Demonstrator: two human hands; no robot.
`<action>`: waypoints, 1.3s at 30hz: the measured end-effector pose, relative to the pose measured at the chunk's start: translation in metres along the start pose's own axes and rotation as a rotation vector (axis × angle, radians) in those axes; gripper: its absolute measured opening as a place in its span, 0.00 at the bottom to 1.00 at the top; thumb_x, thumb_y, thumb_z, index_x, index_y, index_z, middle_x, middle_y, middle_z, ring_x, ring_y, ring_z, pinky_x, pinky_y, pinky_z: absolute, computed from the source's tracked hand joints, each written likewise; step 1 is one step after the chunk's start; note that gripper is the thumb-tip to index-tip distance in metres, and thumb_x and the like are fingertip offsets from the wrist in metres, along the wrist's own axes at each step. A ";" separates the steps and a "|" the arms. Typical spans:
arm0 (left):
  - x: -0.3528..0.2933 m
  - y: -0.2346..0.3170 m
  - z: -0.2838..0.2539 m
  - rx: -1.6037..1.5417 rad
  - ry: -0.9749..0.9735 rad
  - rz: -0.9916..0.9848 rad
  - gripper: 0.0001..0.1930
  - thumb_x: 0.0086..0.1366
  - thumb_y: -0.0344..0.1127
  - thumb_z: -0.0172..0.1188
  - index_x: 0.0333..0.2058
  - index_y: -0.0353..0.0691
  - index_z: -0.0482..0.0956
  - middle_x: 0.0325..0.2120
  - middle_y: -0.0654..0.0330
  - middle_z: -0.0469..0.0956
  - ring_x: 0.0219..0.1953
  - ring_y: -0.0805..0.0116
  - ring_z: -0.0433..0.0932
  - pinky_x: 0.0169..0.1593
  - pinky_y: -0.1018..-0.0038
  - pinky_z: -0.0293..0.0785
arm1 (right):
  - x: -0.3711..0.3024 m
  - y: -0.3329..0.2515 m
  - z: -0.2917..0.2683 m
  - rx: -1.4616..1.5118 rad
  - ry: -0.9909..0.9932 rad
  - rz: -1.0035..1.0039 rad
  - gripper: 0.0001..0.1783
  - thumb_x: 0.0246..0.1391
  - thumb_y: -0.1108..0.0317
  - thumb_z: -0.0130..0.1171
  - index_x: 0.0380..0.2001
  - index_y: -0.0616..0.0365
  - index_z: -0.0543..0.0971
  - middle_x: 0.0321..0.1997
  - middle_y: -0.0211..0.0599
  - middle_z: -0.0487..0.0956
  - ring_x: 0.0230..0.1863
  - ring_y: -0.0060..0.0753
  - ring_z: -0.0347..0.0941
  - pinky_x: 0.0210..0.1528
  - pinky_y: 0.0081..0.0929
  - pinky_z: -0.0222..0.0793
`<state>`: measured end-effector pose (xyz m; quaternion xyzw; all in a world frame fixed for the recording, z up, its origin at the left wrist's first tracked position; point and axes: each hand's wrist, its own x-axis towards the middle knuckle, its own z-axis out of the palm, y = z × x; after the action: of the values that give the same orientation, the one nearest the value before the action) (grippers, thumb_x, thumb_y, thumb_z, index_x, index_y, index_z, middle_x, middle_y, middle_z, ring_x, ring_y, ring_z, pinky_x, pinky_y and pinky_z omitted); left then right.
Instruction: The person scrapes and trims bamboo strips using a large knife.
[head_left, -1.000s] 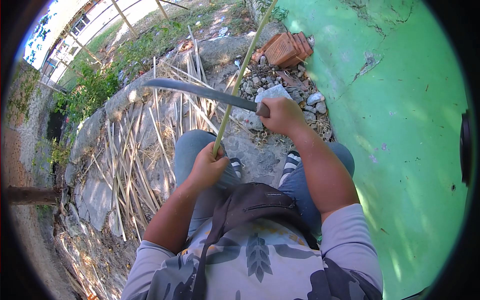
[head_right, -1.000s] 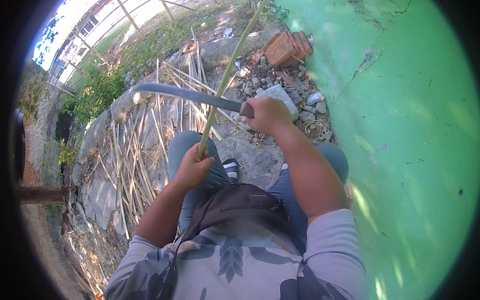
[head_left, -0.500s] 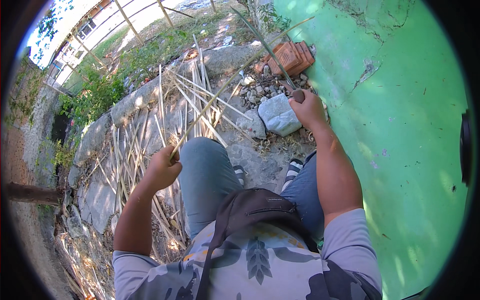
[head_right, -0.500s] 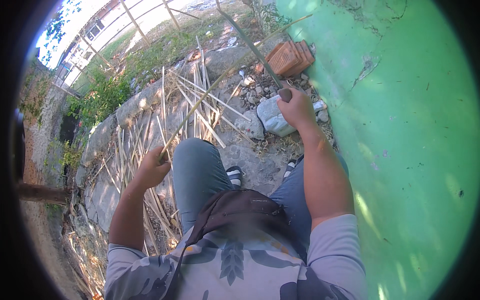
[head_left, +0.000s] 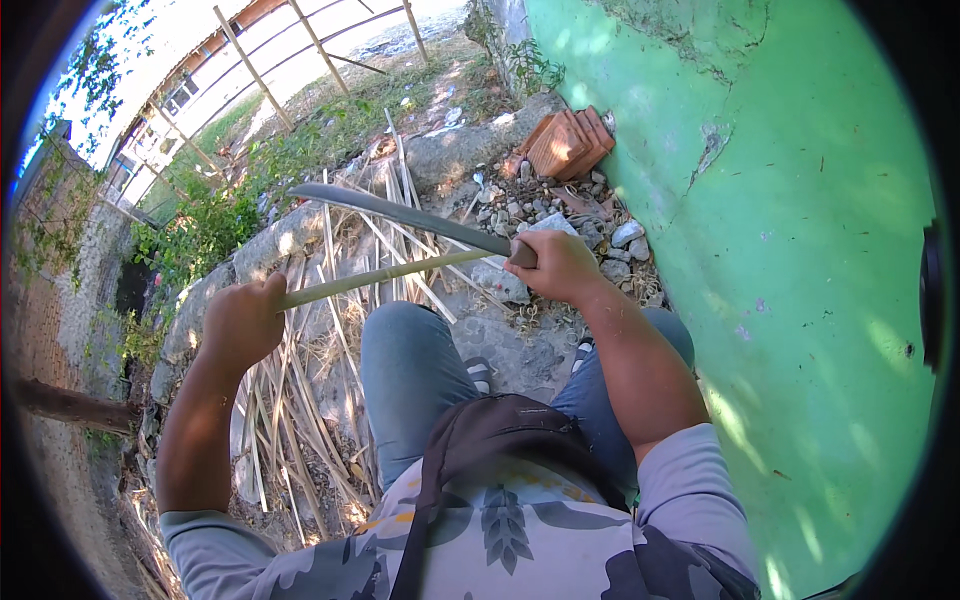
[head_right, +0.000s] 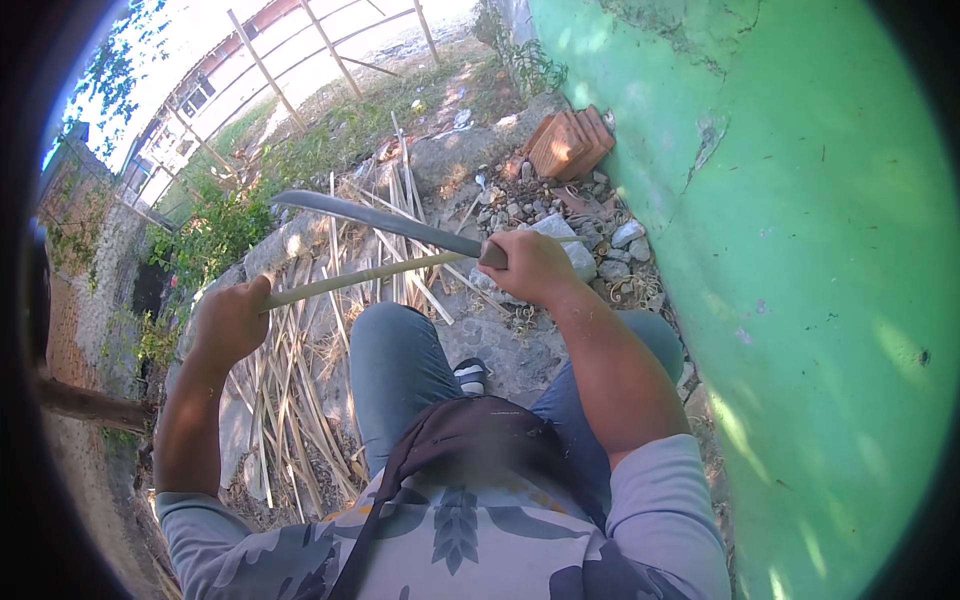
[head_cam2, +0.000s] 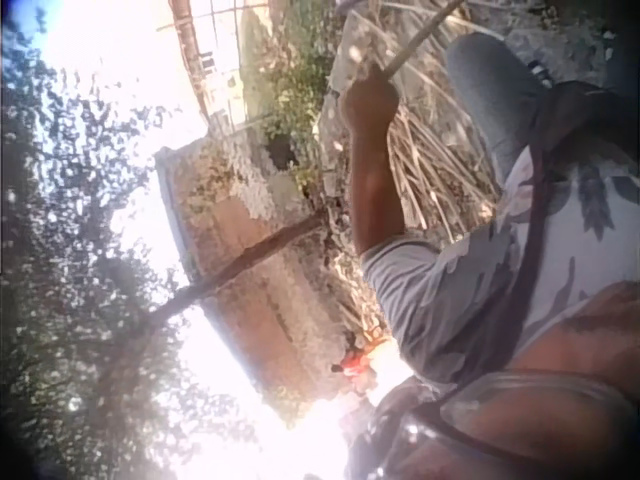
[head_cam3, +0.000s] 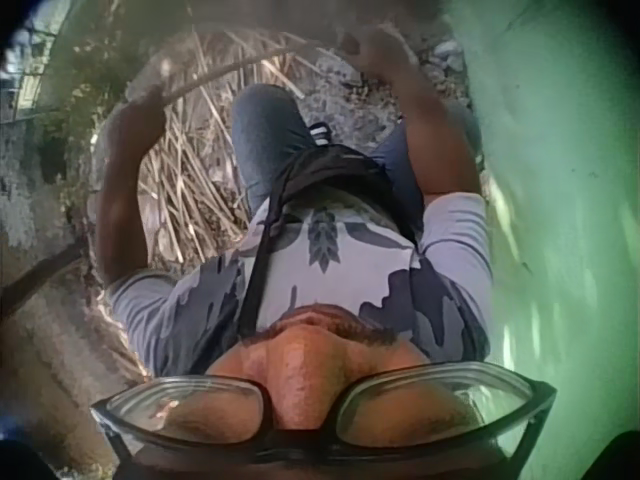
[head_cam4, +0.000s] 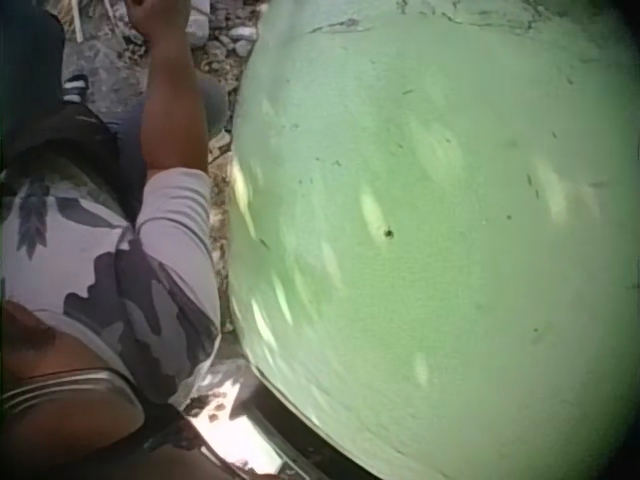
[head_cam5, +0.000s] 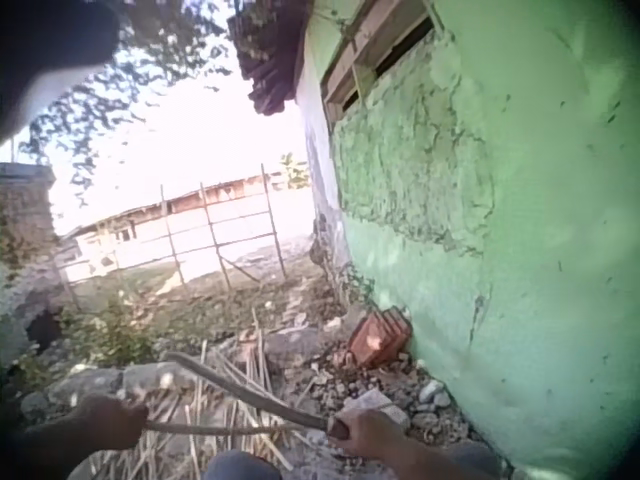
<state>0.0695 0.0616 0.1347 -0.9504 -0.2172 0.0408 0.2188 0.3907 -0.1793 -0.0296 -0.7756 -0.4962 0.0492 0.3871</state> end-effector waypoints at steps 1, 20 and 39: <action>-0.002 0.000 0.001 0.006 0.056 0.024 0.05 0.60 0.32 0.57 0.35 0.40 0.74 0.21 0.53 0.79 0.24 0.49 0.81 0.32 0.53 0.77 | 0.001 0.001 0.004 -0.024 -0.067 -0.014 0.16 0.50 0.54 0.70 0.35 0.53 0.82 0.31 0.43 0.82 0.37 0.53 0.80 0.39 0.47 0.74; -0.014 0.027 -0.142 0.064 0.402 0.345 0.13 0.51 0.30 0.67 0.35 0.43 0.74 0.21 0.59 0.75 0.25 0.55 0.79 0.31 0.59 0.75 | -0.005 -0.020 0.028 0.302 0.052 -0.297 0.20 0.52 0.59 0.72 0.45 0.57 0.83 0.34 0.46 0.84 0.34 0.49 0.82 0.38 0.37 0.76; 0.097 0.201 0.071 -1.074 -0.036 0.298 0.46 0.54 0.50 0.77 0.66 0.41 0.62 0.62 0.45 0.65 0.65 0.46 0.66 0.67 0.54 0.65 | -0.015 -0.024 -0.072 0.474 0.362 -0.017 0.16 0.54 0.60 0.72 0.38 0.62 0.83 0.25 0.37 0.81 0.28 0.20 0.75 0.33 0.28 0.71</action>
<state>0.2242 -0.0306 -0.0150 -0.9479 -0.0746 -0.0290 -0.3082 0.3990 -0.2257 0.0310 -0.6556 -0.4002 0.0216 0.6400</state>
